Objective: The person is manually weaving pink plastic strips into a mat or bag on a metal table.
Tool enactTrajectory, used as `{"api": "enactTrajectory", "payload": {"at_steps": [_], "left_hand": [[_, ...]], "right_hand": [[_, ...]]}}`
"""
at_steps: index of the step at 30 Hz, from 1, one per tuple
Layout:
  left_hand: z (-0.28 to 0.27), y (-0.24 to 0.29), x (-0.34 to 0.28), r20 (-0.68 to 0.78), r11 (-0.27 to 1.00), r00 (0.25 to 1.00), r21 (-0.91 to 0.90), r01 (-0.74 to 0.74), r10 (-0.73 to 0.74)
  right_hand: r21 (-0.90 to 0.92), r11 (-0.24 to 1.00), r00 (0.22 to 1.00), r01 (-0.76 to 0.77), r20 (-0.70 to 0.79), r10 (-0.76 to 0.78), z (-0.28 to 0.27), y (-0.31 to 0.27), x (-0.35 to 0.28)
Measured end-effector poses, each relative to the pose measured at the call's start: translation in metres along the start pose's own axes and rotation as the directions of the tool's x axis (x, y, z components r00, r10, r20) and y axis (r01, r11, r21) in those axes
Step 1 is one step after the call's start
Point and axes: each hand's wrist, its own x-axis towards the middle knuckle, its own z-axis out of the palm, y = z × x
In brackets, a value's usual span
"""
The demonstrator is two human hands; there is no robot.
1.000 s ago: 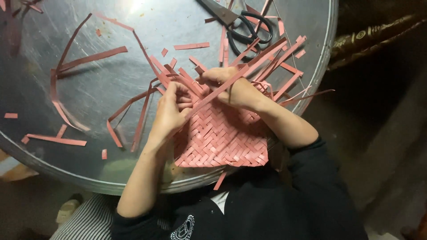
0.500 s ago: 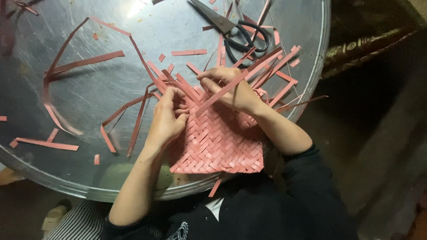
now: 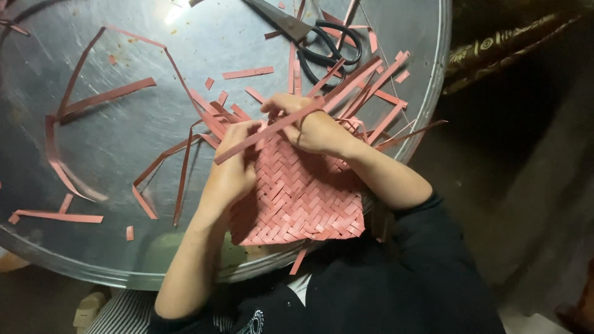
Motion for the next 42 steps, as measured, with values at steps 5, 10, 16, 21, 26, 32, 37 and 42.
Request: {"api": "enactTrajectory", "payload": {"at_steps": [5, 10, 16, 21, 26, 32, 37, 42], "left_hand": [[0.001, -0.014, 0.002, 0.076, 1.0, 0.997, -0.023, -0.01, 0.012], [0.019, -0.03, 0.003, 0.102, 1.0, 0.995, -0.009, -0.007, 0.008], [0.022, -0.023, 0.006, 0.039, 1.0, 0.999, -0.022, 0.008, -0.007], [0.025, -0.025, 0.008, 0.019, 0.999, 1.0, -0.051, -0.013, 0.014], [0.039, -0.036, 0.011, -0.065, 0.994, 0.996, -0.096, 0.05, -0.057], [0.025, -0.014, 0.01, -0.052, 0.974, 0.984, -0.161, 0.158, -0.168], [0.026, -0.031, 0.008, 0.012, 0.957, 0.99, -0.256, 0.137, -0.138], [0.019, -0.012, 0.008, 0.03, 0.944, 0.989, -0.295, 0.145, -0.142]], "right_hand": [[-0.072, 0.996, 0.986, 0.049, 0.165, -0.037, -0.008, 0.0, -0.002], [-0.085, 0.995, 0.975, -0.048, 0.215, 0.065, -0.011, 0.011, -0.004], [-0.078, 0.997, 0.959, 0.014, 0.285, 0.009, -0.008, 0.041, -0.005], [0.142, 0.973, 0.949, -0.181, 0.283, 0.135, -0.011, 0.023, -0.007], [-0.037, 0.997, 0.961, -0.07, 0.266, 0.078, -0.007, 0.032, -0.009], [-0.092, 0.994, 0.935, -0.051, 0.346, 0.08, -0.02, 0.023, -0.01], [-0.091, 0.992, 0.922, -0.086, 0.37, 0.113, -0.013, 0.058, -0.011], [-0.36, 0.886, 0.874, -0.293, 0.276, 0.401, -0.019, -0.011, 0.002]]}}
